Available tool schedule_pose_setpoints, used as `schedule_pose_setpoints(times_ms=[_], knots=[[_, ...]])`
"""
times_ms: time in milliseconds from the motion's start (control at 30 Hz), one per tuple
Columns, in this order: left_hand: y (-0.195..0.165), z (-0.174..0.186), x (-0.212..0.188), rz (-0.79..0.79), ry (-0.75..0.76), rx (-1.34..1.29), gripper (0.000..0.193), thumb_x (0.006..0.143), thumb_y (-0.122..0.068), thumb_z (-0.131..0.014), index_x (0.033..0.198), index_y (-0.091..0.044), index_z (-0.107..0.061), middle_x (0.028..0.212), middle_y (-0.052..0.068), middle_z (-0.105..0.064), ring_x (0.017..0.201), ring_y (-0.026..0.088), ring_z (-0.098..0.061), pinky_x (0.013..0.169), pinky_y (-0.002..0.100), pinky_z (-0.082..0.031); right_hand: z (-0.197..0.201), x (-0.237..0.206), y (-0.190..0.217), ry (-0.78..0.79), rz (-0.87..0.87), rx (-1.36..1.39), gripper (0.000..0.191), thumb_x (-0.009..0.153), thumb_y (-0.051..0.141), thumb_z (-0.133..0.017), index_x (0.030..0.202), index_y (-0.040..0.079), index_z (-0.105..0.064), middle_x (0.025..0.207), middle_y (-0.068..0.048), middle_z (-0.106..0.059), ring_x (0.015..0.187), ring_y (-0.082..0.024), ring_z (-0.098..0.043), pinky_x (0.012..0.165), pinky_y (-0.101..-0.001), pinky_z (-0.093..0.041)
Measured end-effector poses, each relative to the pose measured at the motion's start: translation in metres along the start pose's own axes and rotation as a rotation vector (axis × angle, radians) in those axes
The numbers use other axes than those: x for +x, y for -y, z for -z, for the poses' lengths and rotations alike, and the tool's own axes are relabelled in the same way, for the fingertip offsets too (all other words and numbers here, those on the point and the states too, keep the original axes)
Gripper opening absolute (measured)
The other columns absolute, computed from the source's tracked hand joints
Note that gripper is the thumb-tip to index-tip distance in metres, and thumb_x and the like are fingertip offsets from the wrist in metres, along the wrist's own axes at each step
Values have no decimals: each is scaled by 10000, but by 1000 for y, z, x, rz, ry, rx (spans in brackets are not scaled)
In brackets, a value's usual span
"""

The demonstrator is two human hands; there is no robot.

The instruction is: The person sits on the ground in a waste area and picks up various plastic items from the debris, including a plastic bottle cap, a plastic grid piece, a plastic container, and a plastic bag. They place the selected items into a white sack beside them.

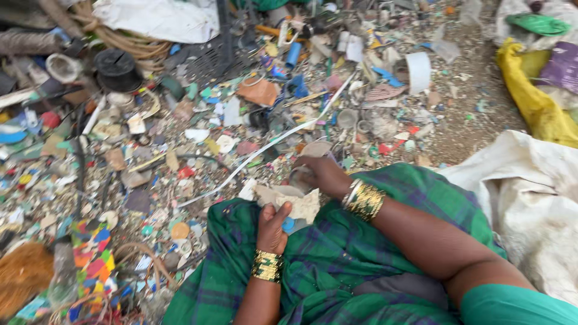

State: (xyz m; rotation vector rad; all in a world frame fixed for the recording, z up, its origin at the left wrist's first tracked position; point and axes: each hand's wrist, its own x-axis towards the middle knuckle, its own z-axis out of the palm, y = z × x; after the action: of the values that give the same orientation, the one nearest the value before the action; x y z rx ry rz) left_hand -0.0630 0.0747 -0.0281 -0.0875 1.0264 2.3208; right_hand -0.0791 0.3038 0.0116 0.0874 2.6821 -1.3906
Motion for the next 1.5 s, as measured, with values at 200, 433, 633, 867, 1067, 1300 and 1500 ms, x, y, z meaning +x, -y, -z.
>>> schedule_pose_setpoints(times_ms=[200,433,633,867,1067,1300,1500], knots=[[2,24,4,49,-53,-31,453,880,-101,-761,1302,-27,-615,1198,54,-702,1068,175,-677,919,351,-540,-22,-10,20,213,168,511,504,1099,495,-521,1363,106,-703,1248,-107,-757,1135,-169,-683,998,-378,-529],[-21,39,-8,-111,-146,25,333,932,-134,-768,1210,-23,-621,1126,53,-715,982,157,-678,868,342,-547,69,9,-22,-207,-69,-370,265,884,326,-720,1076,156,-785,1037,-143,-764,941,-351,-720,825,-484,-547],[-31,39,-18,-192,-196,-30,295,926,-138,-783,1160,-31,-640,1088,41,-715,972,138,-669,851,325,-543,99,13,-43,-101,-355,-526,240,808,331,-749,962,166,-831,991,-117,-770,932,-324,-726,839,-469,-571],[-24,31,-15,-191,-204,-11,334,901,-146,-802,1177,-32,-651,1113,35,-720,981,129,-672,855,301,-536,30,28,-24,210,-353,-837,357,804,420,-771,1014,132,-787,995,-138,-760,937,-340,-731,783,-485,-587],[-26,18,-16,-224,-143,14,379,910,-141,-806,1237,-20,-659,1141,32,-715,992,122,-651,882,302,-509,35,27,-22,-54,-56,-107,346,836,408,-718,965,87,-726,873,-149,-736,807,-336,-729,755,-478,-557],[-31,8,-21,-212,-106,78,383,906,-156,-799,1237,-10,-670,1154,51,-733,1026,145,-668,931,315,-513,127,40,-36,-283,-136,-469,338,910,347,-779,944,15,-724,872,-200,-719,792,-355,-699,755,-461,-557],[-23,12,-18,-145,-75,89,390,898,-138,-810,1234,8,-676,1146,70,-732,1019,163,-671,930,332,-513,143,43,-41,-105,-288,291,325,806,371,-748,1028,135,-726,880,-68,-766,777,-178,-734,719,-363,-591]])
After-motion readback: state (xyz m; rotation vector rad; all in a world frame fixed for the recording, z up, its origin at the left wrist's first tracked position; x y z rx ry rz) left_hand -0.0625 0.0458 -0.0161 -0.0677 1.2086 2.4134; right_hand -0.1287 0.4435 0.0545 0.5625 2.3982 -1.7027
